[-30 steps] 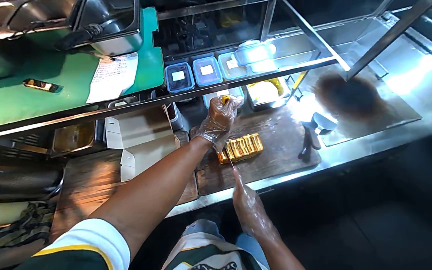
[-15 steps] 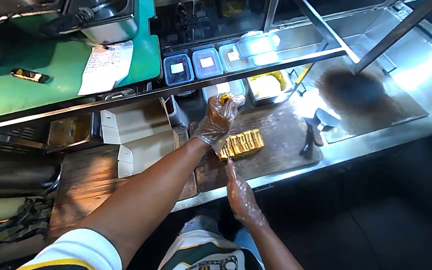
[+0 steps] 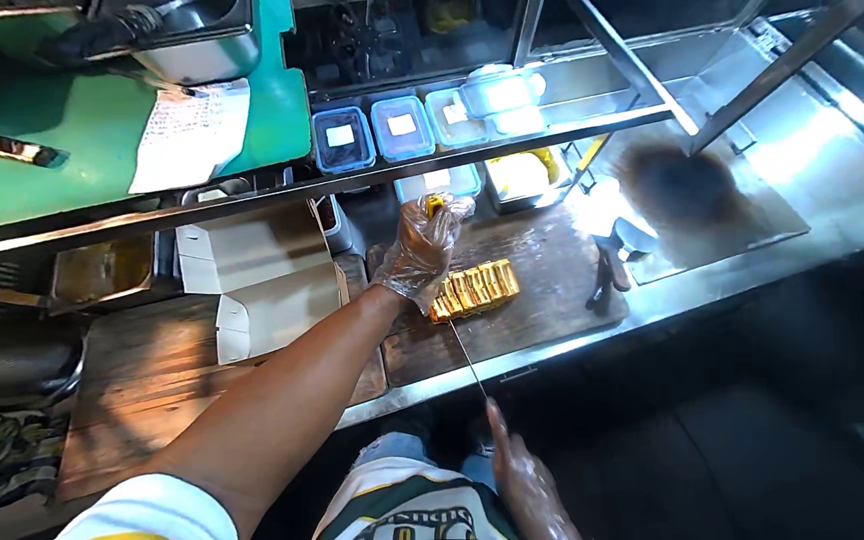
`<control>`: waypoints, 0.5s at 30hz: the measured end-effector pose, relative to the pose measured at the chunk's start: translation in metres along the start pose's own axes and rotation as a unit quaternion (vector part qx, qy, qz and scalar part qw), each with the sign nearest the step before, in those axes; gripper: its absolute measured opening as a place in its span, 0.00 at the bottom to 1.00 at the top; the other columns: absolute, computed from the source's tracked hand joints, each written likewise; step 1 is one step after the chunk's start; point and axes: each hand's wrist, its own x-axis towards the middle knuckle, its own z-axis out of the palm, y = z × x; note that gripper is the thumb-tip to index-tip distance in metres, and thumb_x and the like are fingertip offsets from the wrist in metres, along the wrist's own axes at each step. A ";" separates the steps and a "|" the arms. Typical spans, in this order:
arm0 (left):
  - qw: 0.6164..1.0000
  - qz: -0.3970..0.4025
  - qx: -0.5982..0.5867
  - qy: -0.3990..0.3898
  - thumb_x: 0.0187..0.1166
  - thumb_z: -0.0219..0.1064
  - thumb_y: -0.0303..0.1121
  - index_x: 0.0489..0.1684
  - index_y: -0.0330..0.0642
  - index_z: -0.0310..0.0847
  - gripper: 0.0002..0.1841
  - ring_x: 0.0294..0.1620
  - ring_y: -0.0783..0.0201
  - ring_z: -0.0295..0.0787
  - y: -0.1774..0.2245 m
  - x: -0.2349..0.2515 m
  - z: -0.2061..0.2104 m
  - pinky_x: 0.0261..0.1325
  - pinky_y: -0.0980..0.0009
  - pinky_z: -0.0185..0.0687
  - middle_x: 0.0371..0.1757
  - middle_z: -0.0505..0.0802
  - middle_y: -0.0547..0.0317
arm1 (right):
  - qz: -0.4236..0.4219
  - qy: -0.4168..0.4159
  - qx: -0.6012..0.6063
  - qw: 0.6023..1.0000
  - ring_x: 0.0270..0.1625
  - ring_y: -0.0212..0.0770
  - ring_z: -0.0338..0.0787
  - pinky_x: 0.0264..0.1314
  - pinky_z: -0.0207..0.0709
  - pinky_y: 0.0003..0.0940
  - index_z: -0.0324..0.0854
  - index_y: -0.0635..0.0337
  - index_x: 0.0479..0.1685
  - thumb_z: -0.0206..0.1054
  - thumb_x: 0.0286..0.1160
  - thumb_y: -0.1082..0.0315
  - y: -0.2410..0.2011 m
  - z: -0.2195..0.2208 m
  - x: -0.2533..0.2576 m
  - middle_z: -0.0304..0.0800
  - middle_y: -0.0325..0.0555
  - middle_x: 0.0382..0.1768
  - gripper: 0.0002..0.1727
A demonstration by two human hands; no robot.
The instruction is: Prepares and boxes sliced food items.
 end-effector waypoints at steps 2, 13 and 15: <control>1.000 -0.001 -0.006 0.007 0.80 0.60 0.27 0.19 0.54 0.76 0.15 0.12 0.77 0.66 -0.001 0.003 -0.004 0.16 0.79 0.64 0.14 0.77 0.75 | -0.023 -0.018 0.062 0.998 0.44 0.58 0.97 0.49 0.89 0.62 0.51 0.34 0.96 0.57 0.85 0.64 0.036 -0.009 -0.038 0.93 0.58 0.56 0.38; 0.988 -0.143 0.038 -0.035 0.87 0.56 0.33 0.24 0.50 0.74 0.15 0.13 0.72 0.67 0.036 0.017 0.007 0.19 0.75 0.69 0.13 0.73 0.70 | -0.064 -0.149 0.534 0.830 0.19 0.39 0.75 0.18 0.73 0.36 0.54 0.39 0.94 0.51 0.90 0.60 0.048 -0.020 -0.006 0.79 0.45 0.26 0.32; 0.991 -0.111 0.006 -0.074 0.87 0.53 0.32 0.23 0.51 0.75 0.16 0.13 0.74 0.67 0.096 0.029 0.034 0.19 0.77 0.68 0.14 0.74 0.71 | -0.080 -0.162 0.530 0.828 0.18 0.40 0.76 0.18 0.74 0.37 0.55 0.38 0.94 0.51 0.90 0.58 0.057 -0.033 -0.006 0.81 0.46 0.27 0.32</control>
